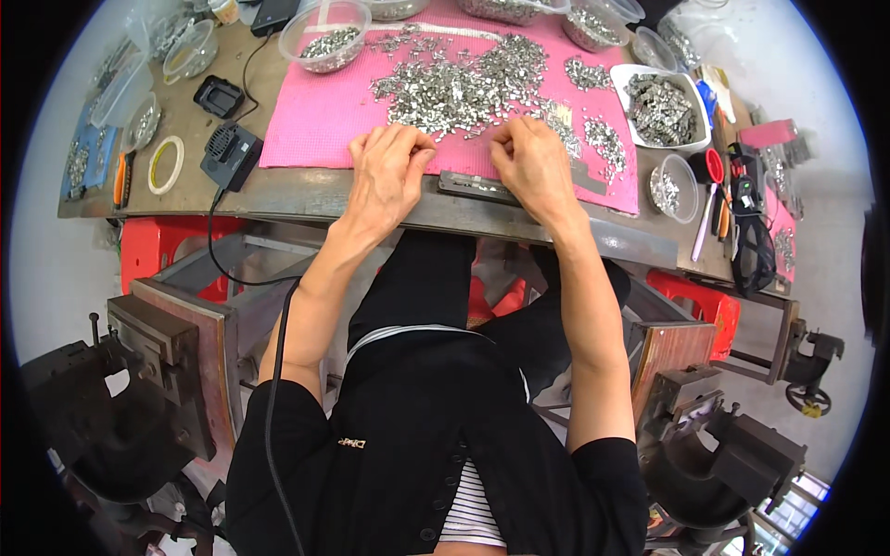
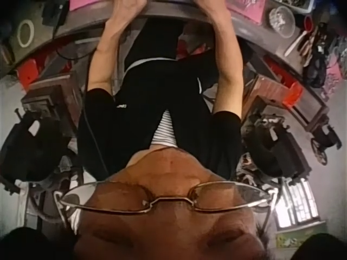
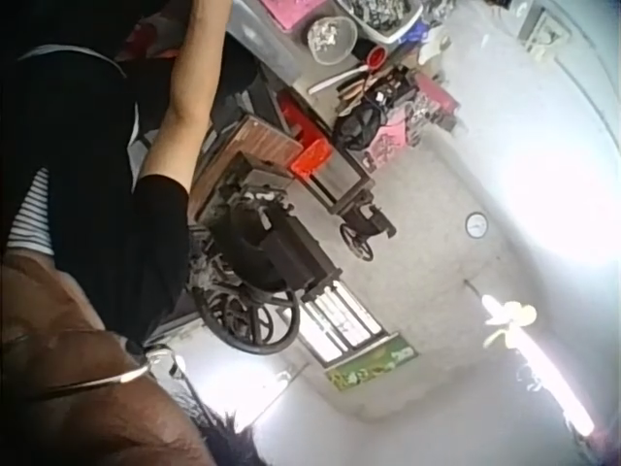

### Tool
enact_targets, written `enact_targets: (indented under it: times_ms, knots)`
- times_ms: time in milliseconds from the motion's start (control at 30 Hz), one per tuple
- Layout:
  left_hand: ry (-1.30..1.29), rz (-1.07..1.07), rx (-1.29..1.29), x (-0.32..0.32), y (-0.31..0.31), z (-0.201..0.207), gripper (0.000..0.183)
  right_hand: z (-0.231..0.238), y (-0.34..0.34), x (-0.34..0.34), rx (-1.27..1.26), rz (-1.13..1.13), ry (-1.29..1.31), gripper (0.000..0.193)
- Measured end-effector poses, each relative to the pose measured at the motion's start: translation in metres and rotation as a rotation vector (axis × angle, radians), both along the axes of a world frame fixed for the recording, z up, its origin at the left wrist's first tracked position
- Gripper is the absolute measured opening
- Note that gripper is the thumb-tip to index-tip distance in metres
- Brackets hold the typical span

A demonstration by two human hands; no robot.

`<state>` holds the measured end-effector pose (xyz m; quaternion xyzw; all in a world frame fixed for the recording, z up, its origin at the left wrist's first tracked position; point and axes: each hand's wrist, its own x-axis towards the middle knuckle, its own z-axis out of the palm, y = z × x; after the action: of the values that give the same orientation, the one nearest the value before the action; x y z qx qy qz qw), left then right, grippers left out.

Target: The person is selecting small metal pieces, loading them into a guide rail, and using a manual hand-cranked press machine to process them.

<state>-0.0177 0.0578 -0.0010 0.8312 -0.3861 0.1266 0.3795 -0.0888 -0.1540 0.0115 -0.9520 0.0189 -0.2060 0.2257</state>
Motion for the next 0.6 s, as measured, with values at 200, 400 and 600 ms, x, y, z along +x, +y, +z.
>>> enact_targets:
  times_ms: [200,400,600]
  knots:
    - [0.285,-0.178,-0.170,-0.026,-0.018,0.010,0.007,0.003,-0.010,-0.013,-0.170,0.112,-0.052,0.008]
    - [0.193,-0.271,-0.267,-0.036,-0.033,-0.004,0.009,0.007,-0.009,-0.013,0.031,0.184,0.049,0.009]
    - [0.212,-0.247,-0.234,-0.039,-0.034,-0.004,0.012,0.003,-0.010,-0.012,0.055,0.151,0.005,0.012]
